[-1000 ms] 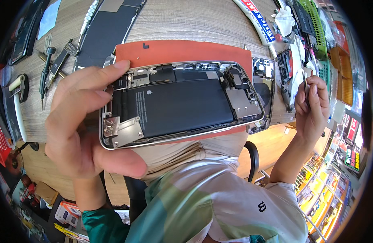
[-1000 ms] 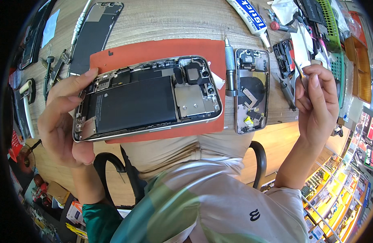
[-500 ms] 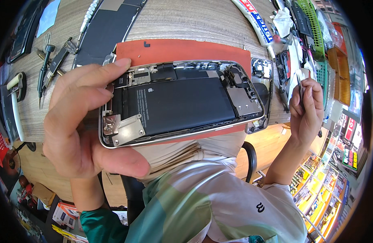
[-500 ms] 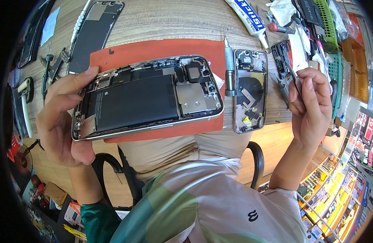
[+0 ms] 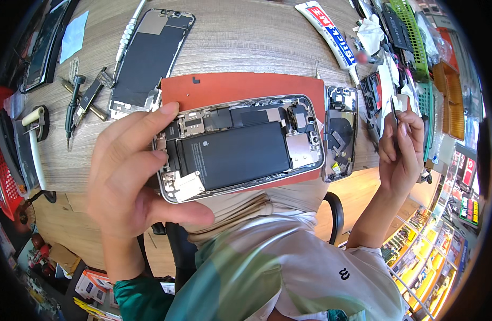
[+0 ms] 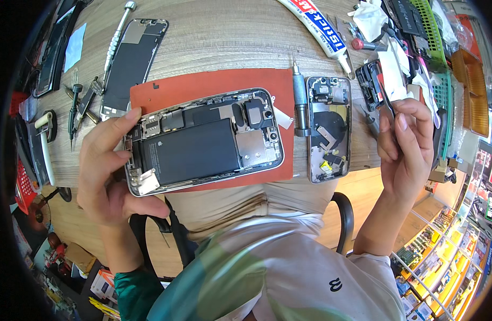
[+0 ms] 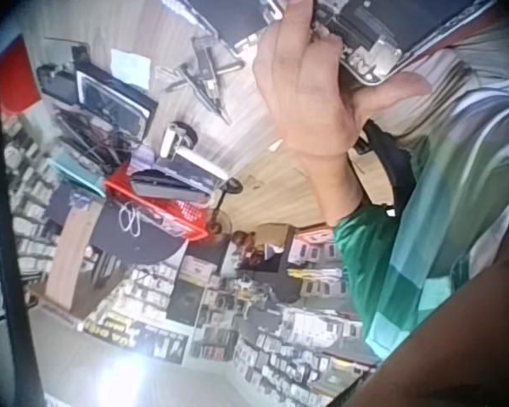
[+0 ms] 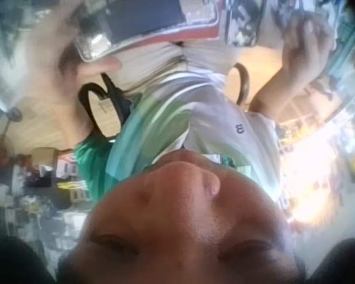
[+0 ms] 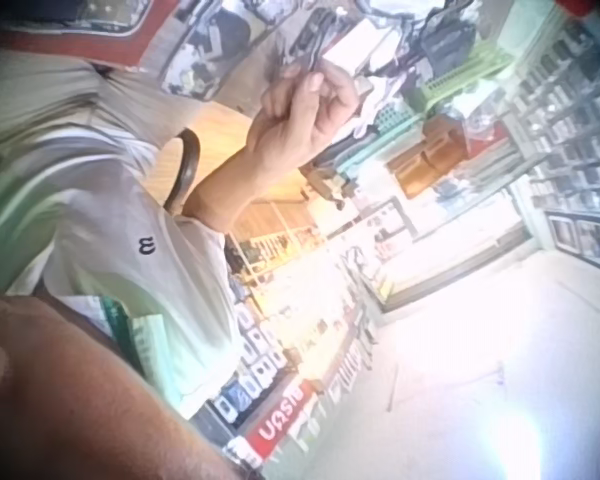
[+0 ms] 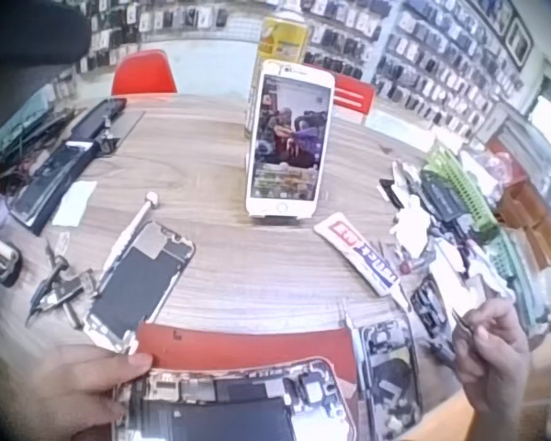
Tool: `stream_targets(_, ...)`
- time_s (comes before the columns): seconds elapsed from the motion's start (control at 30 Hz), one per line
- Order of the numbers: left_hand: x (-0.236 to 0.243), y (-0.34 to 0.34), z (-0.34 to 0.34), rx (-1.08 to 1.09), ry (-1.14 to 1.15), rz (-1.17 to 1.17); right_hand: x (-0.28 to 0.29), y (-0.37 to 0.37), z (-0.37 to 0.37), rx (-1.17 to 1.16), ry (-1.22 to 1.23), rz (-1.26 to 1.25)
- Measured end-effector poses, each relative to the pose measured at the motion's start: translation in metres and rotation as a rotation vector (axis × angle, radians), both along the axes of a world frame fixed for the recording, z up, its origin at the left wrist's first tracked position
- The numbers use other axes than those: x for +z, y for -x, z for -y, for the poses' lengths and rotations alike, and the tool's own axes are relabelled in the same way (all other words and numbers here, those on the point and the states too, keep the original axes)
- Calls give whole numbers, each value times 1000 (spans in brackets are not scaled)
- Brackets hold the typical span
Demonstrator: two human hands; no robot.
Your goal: The person is repairing a smartphone by removing the back cover and using a metal tool to pry and clean adhesive residue from the frame. They manipulate the phone's internal components and battery area while seated.
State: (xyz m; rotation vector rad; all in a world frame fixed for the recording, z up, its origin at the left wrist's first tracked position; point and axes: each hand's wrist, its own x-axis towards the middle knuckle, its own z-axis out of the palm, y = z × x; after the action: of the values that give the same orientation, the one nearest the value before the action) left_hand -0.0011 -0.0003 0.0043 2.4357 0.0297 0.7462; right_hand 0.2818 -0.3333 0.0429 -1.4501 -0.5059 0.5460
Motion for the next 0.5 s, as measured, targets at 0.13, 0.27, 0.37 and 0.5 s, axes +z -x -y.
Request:
stream_targets(0.13, 3, 0, 6, 23, -76, -45, -4, 1, -8, 22, -97, 40)
stream_targets(0.27, 2, 1, 10, 46, -75, -10, -3, -5, -1, 81, -147, -25)
stream_targets(0.37, 1, 2, 11, 29, -26, 24, -1, -4, 4, 108, -200, -39)
stream_targets(0.5, -7, 3, 5, -48, 12, 100, -3, 2, 23, 87, -309, -41)
